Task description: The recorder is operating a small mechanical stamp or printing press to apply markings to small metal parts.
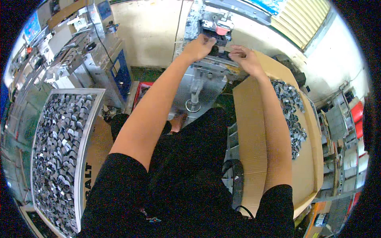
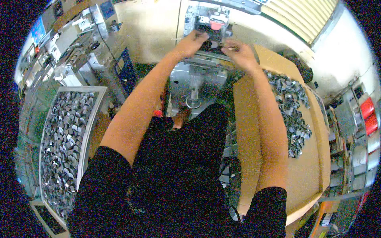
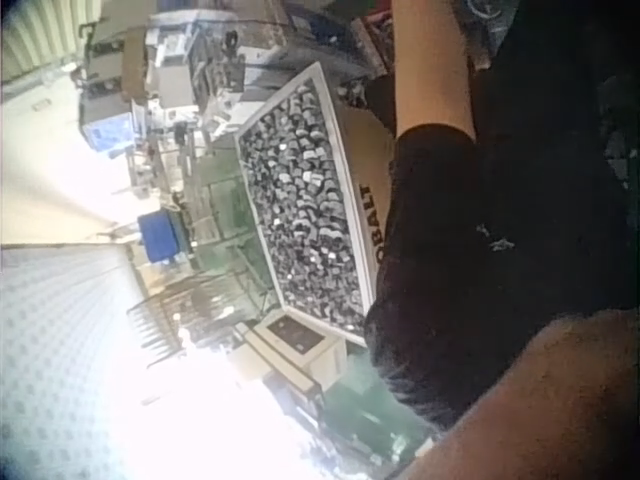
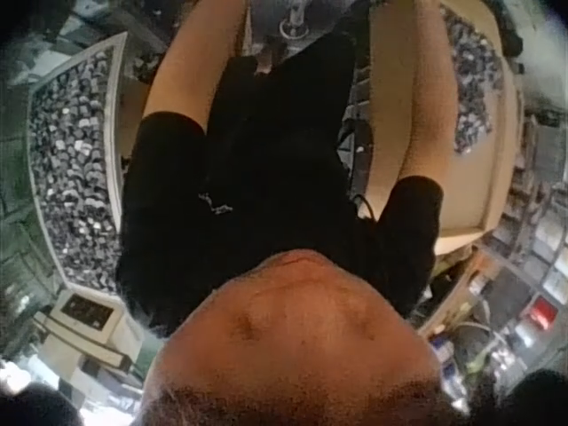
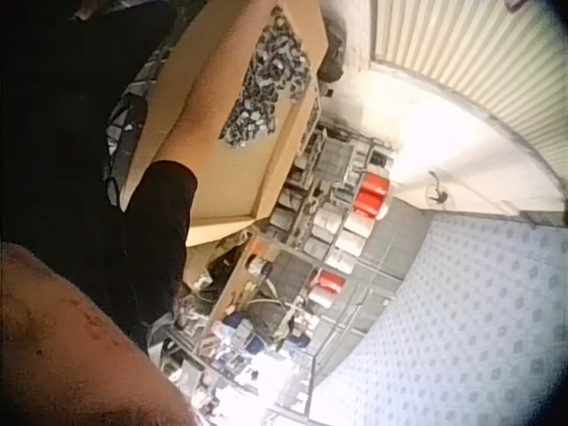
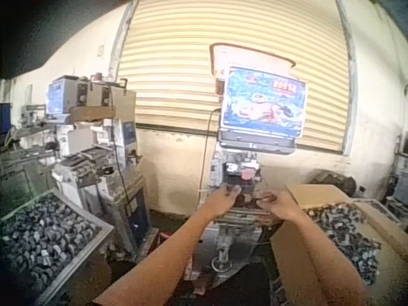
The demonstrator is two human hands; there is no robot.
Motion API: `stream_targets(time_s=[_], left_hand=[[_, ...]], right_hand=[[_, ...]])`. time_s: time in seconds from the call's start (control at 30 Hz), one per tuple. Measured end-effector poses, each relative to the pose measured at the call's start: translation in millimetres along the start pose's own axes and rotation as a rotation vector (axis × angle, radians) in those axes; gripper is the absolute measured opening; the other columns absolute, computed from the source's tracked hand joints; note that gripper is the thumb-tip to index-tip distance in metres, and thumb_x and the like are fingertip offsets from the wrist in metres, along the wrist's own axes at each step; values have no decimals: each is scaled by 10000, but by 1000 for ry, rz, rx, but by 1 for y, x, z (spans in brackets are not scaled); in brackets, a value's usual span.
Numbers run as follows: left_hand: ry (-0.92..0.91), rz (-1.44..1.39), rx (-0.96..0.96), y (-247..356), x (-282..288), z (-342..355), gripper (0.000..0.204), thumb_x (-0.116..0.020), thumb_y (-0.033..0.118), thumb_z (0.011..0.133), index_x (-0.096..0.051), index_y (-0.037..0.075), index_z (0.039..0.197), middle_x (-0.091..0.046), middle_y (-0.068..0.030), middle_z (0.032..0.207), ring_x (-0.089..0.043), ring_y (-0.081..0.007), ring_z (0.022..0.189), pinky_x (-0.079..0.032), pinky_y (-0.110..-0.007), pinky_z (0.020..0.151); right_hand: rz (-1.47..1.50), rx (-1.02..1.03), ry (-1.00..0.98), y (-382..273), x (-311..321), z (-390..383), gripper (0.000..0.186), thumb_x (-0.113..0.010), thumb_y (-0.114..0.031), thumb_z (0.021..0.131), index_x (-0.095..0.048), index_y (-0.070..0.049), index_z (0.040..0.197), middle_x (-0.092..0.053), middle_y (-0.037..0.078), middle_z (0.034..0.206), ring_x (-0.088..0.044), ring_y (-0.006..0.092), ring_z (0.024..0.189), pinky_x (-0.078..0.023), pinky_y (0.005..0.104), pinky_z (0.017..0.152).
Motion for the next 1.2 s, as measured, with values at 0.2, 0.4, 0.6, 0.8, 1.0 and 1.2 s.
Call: stream_targets(time_s=[0.2, 0.4, 0.6, 0.8, 1.0, 1.2], left_hand=[[40, 15, -84, -9, -2, 8, 712, -480, 627, 950, -546, -1, 1279, -659, -219, 1218, -620, -384, 1158, -445, -436, 1016], [137, -81, -140, -5, 1, 1, 644, -535, 567, 952, -569, -18, 1219, -692, -215, 1106, -657, -359, 1066, -492, -416, 925], [484, -337, -289, -1, 33, -65, 429, -673, 376, 938, -629, -31, 1066, -685, -119, 883, -625, -191, 814, -508, -335, 763], [517, -101, -59, -56, 113, -200, 277, -646, 239, 963, -650, -7, 1091, -698, -95, 981, -636, -151, 916, -498, -307, 867], [642, 114, 138, -100, 233, -321, 327, -695, 250, 920, -665, 25, 1156, -706, -92, 963, -632, -147, 838, -512, -299, 750], [820, 415, 272, -118, 365, -437, 384, -707, 268, 919, -660, 22, 1210, -725, -100, 1021, -659, -161, 898, -519, -306, 832]], right_hand=[[-304, -315, 196, 99, 92, -45, 286, -726, -236, 884, -741, -11, 1061, -752, 121, 974, -702, 170, 861, -540, 307, 781], [-440, -484, 103, 149, 112, -104, 382, -747, -342, 855, -730, 6, 1012, -738, 176, 907, -715, 239, 807, -544, 350, 743], [-495, -417, -238, 173, 120, -104, 396, -748, -269, 859, -687, -6, 1149, -723, 163, 1086, -685, 232, 958, -542, 366, 861], [264, -575, -167, 233, 121, -107, 381, -655, -282, 952, -674, -10, 1218, -714, 94, 1101, -632, 166, 986, -526, 343, 869], [-338, -594, -137, 169, 113, -109, 467, -666, -358, 934, -654, -35, 1271, -680, 146, 1200, -617, 265, 1090, -499, 403, 947], [-443, -580, -73, 119, 107, -109, 466, -645, -356, 955, -642, -17, 1276, -684, 189, 1191, -626, 325, 1098, -498, 428, 943]])
Point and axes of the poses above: each hand's wrist, its own z-axis towards the middle knuckle, its own x-axis out of the back of the hand, y = z × x, the point moved 2 cm from there along z, towards the middle knuckle
